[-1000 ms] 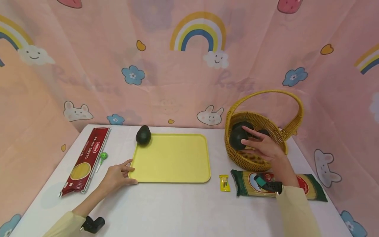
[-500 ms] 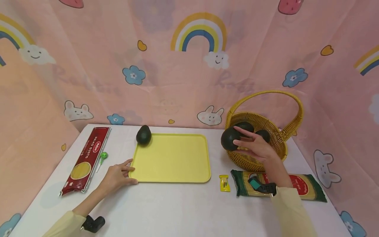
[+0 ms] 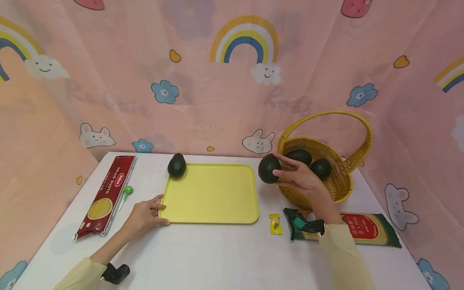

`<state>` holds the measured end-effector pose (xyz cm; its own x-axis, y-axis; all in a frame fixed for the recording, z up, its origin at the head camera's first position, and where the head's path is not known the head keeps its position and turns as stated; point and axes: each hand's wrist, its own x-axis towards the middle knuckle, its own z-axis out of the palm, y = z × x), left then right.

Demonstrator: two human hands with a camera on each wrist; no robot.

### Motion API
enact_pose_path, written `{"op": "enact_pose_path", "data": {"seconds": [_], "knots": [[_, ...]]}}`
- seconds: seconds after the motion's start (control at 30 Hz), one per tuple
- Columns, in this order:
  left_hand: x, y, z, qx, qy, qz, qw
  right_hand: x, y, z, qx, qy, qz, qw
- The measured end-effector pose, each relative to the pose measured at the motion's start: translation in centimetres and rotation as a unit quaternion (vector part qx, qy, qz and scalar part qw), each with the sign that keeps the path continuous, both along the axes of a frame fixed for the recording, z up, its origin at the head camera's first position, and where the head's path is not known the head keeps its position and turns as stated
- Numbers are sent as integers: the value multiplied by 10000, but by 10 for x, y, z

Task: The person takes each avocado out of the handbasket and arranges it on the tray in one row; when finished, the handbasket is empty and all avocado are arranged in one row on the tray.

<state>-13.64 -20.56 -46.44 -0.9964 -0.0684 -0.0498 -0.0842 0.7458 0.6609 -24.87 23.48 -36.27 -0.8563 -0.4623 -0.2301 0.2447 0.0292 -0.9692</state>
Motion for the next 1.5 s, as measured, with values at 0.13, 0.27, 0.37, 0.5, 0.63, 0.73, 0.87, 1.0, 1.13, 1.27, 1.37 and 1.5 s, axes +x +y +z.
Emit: {"op": "enact_pose_path", "data": {"seconds": [0.13,0.27,0.37,0.5,0.63,0.73,0.87,1.0,1.13,1.27,1.37,1.5], "knots": [[0,0,0,-7,11,5,10000,-4,-13,-3,-22,62,86,9999],[0,0,-2,0,0,21,10000,-8,-26,-5,4,12,71,10000],[0,0,-2,7,-19,24,10000,-10,-35,-6,-23,-59,4,10000],[0,1,-2,43,-35,42,10000,-13,-46,-7,-39,-123,-60,9999],[0,0,-2,79,-22,40,10000,-18,-57,-9,-93,-159,29,9998],[0,0,-2,63,22,24,10000,-20,-66,-10,-219,-200,138,9995],[0,0,-2,61,57,6,10000,-22,-75,-11,-369,-165,284,9988],[0,0,-2,71,78,-20,9999,-24,-85,-13,-399,-38,340,9986],[0,0,-2,53,103,-28,9999,-26,-95,-15,-362,-48,287,9989],[0,0,-1,56,117,-26,9999,-28,-103,-16,-384,-112,263,9989],[0,0,-1,45,126,-36,9999,-30,-109,-18,-397,-134,269,9988],[0,-1,-1,10,132,-23,9999,-31,-118,-20,-396,-115,314,9987]]}}
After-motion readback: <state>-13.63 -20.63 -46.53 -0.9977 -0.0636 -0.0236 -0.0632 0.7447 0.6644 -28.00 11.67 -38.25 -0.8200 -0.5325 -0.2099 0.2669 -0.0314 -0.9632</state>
